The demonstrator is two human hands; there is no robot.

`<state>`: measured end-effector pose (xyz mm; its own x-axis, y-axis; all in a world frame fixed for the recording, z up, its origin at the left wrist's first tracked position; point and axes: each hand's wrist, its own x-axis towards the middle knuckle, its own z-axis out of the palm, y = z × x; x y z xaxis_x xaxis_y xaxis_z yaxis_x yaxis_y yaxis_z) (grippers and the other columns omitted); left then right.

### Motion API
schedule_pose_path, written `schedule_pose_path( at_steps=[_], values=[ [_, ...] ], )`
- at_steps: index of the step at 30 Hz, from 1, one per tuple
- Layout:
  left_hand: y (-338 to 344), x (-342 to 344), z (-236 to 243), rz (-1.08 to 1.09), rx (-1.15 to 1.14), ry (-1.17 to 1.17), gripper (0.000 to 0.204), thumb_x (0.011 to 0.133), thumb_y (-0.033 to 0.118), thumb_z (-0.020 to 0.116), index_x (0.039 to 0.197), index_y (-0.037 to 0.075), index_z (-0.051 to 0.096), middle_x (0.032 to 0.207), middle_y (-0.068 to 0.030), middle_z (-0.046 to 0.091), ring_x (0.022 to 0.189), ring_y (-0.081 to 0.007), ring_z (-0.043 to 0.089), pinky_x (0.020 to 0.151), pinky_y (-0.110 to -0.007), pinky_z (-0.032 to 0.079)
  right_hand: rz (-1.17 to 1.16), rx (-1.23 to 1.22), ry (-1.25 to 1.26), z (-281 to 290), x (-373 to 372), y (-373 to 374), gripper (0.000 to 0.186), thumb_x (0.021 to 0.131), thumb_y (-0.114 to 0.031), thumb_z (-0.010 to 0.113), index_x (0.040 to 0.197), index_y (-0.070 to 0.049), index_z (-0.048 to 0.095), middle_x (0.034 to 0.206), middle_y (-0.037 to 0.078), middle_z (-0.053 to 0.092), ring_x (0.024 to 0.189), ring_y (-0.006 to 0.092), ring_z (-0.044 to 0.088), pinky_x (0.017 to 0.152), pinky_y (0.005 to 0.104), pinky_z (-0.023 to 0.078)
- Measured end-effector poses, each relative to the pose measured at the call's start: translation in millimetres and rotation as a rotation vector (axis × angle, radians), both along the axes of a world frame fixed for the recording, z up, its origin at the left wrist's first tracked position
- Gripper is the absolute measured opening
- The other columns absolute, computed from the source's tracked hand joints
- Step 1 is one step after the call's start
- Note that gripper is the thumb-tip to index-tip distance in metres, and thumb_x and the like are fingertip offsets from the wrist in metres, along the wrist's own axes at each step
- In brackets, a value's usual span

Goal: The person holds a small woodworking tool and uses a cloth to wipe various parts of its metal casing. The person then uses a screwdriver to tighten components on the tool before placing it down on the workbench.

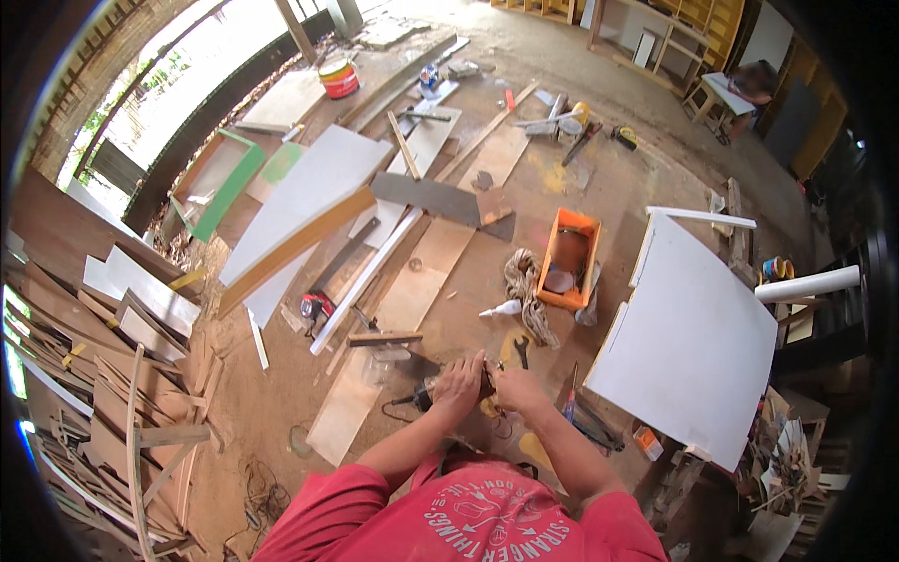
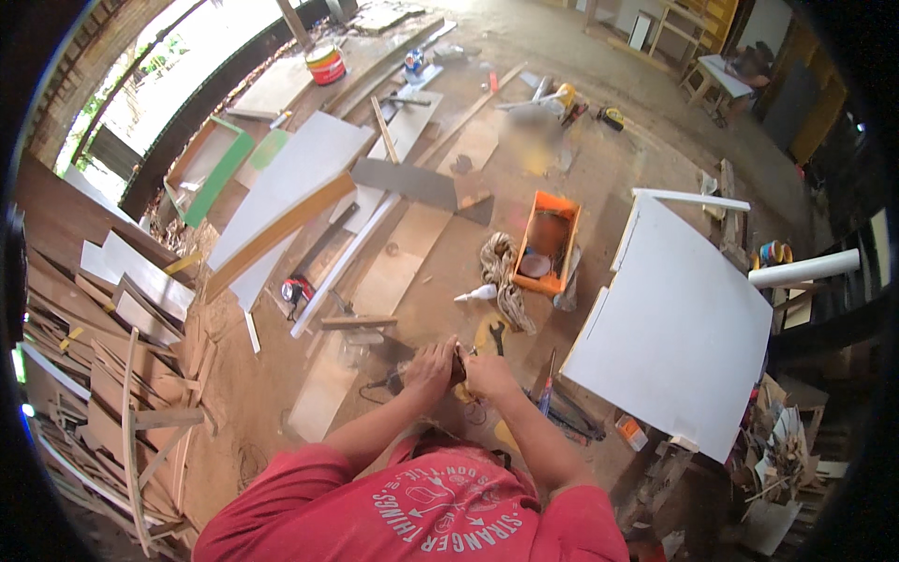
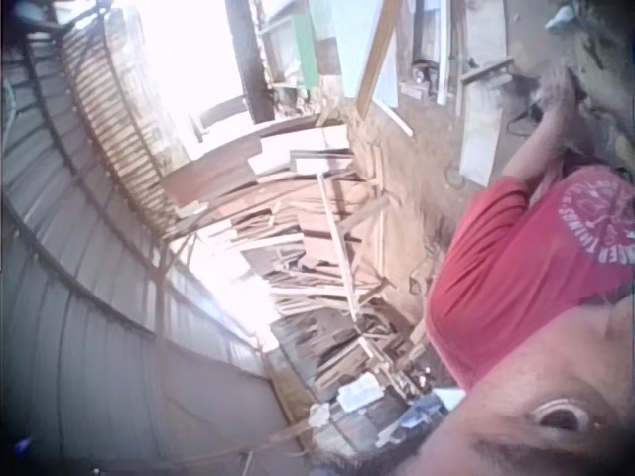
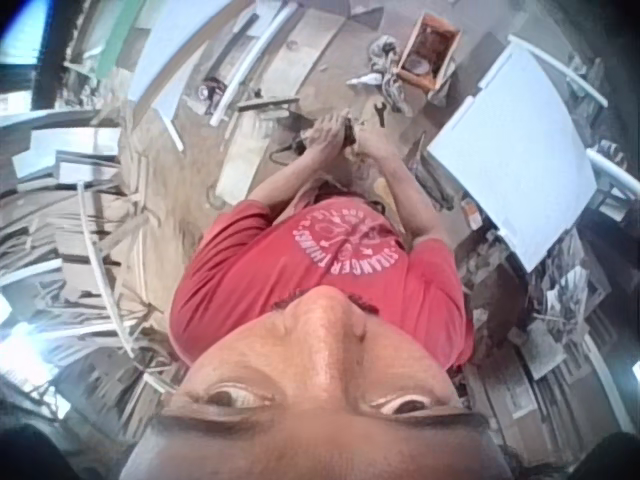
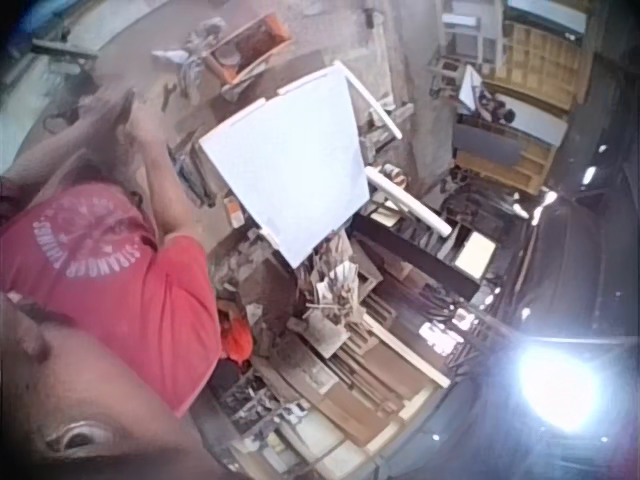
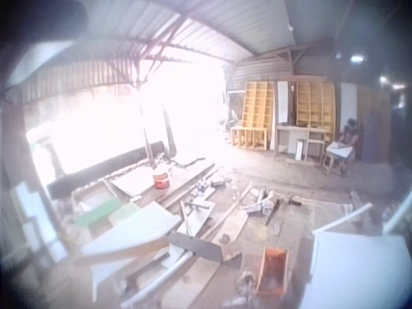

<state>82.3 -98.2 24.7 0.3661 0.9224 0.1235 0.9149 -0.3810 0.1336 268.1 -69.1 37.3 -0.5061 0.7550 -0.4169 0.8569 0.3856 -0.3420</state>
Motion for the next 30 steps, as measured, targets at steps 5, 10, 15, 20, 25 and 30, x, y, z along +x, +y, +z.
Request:
schedule_pose_path(
  at_steps=[5, 10, 15, 20, 25, 30],
  values=[
    [-2, -2, 1, 0.022, -0.098, 0.081, 0.059, 0.097, 0.016, 0.058, 0.154, 0.001, 0.049, 0.122, -0.0115, 0.069, 0.113, -0.0258, 0.067, 0.099, -0.037, 0.052, -0.034, 0.028, -0.017, 20, 4, -14, 0.086, 0.090, -0.016, 0.070, 0.169, -0.019, 0.037, 0.109, 0.017, 0.079, 0.097, 0.0374, 0.077, 0.077, 0.0535, 0.059],
    [-3, -1, -6, 0.026, -0.059, 0.034, 0.059, 0.096, 0.015, 0.060, 0.153, 0.003, 0.050, 0.124, -0.0113, 0.069, 0.113, -0.0260, 0.068, 0.098, -0.037, 0.053, 0.000, 0.035, -0.099, 18, 2, -21, 0.081, 0.092, -0.014, 0.066, 0.168, -0.019, 0.040, 0.099, 0.014, 0.080, 0.090, 0.0356, 0.078, 0.073, 0.0522, 0.059],
    [-4, 0, 0, 0.000, -0.082, 0.061, 0.061, 0.095, 0.016, 0.064, 0.152, 0.002, 0.050, 0.122, -0.0128, 0.070, 0.113, -0.0273, 0.069, 0.098, -0.038, 0.053, -0.001, 0.134, -0.057, -22, 0, -6, 0.064, 0.095, -0.014, 0.063, 0.159, -0.018, 0.053, 0.094, 0.013, 0.080, 0.086, 0.0351, 0.078, 0.071, 0.0505, 0.060],
    [-5, -2, -10, 0.014, -0.060, -0.005, 0.061, 0.095, 0.018, 0.064, 0.152, 0.000, 0.050, 0.120, -0.0138, 0.071, 0.113, -0.0287, 0.069, 0.098, -0.039, 0.053, 0.013, 0.227, -0.021, -34, -6, 6, 0.044, 0.096, -0.016, 0.063, 0.140, -0.018, 0.069, 0.092, 0.013, 0.080, 0.085, 0.0348, 0.079, 0.071, 0.0491, 0.061],
    [-8, -5, -15, 0.025, -0.032, -0.039, 0.060, 0.097, 0.020, 0.063, 0.152, 0.000, 0.052, 0.122, -0.0143, 0.072, 0.113, -0.0291, 0.069, 0.099, -0.039, 0.053, -0.005, 0.286, 0.026, -28, -14, 9, 0.031, 0.091, -0.025, 0.074, 0.120, -0.015, 0.076, 0.091, 0.014, 0.080, 0.087, 0.0345, 0.080, 0.072, 0.0469, 0.063],
    [-9, 0, 10, 0.006, -0.067, -0.091, 0.061, 0.096, 0.021, 0.064, 0.151, -0.002, 0.051, 0.123, -0.0156, 0.071, 0.116, -0.0295, 0.068, 0.101, -0.039, 0.052, 0.133, 0.261, -0.014, -33, -3, 22, 0.044, 0.079, -0.039, 0.088, 0.114, -0.013, 0.076, 0.090, 0.016, 0.080, 0.086, 0.0354, 0.079, 0.075, 0.0479, 0.063]
  ],
)
